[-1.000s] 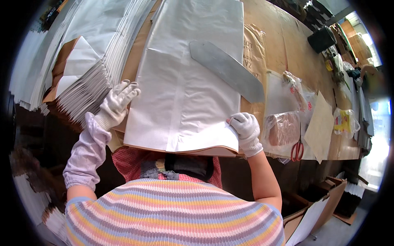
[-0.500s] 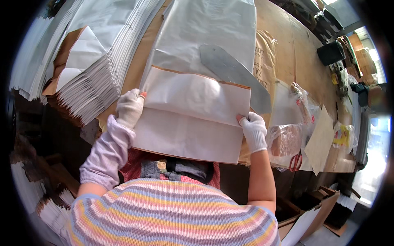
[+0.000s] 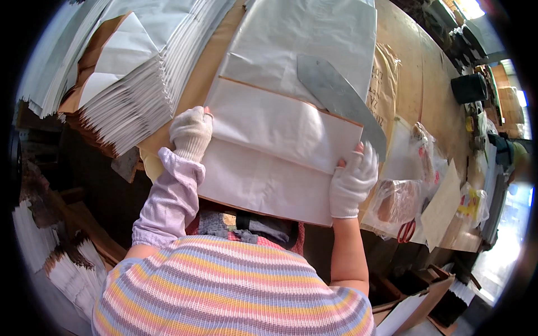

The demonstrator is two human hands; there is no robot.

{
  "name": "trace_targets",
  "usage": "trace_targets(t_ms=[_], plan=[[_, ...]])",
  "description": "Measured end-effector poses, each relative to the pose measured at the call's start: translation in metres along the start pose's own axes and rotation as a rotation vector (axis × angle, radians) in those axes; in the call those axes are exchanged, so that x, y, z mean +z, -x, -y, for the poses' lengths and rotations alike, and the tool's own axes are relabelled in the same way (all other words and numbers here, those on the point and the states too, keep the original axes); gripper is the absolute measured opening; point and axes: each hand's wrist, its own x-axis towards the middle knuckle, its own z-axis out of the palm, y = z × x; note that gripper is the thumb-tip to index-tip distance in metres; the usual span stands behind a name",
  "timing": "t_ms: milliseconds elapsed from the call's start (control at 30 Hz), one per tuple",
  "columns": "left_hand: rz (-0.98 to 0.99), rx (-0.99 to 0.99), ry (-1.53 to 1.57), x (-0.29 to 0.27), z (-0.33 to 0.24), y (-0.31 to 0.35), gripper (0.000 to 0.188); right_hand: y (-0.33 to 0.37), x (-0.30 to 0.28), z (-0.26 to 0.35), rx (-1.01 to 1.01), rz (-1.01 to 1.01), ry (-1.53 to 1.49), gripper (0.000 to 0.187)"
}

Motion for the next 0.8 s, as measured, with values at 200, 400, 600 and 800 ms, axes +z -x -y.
trace_targets(t_ms=[200,400,600,800], plan=[[0.056,-0.002,0.041,-0.004,0.001,-0.004,0.037,-0.03,0.025,0.025,-0.339,0.327,-0.249,0.071],[0.238,0.579,-0.017,-0.036,-0.021,-0.032,0.06,-0.05,0.018,0.039,-0.263,0.515,-0.332,0.074],[0.161,1.038,0.087,0.002,-0.062,-0.004,0.094,-0.076,0.036,0.095,-0.542,0.566,-0.284,0.075],[0.092,0.755,0.169,-0.002,0.027,-0.012,0.105,-0.012,0.024,-0.021,-0.22,0.38,-0.207,0.091]])
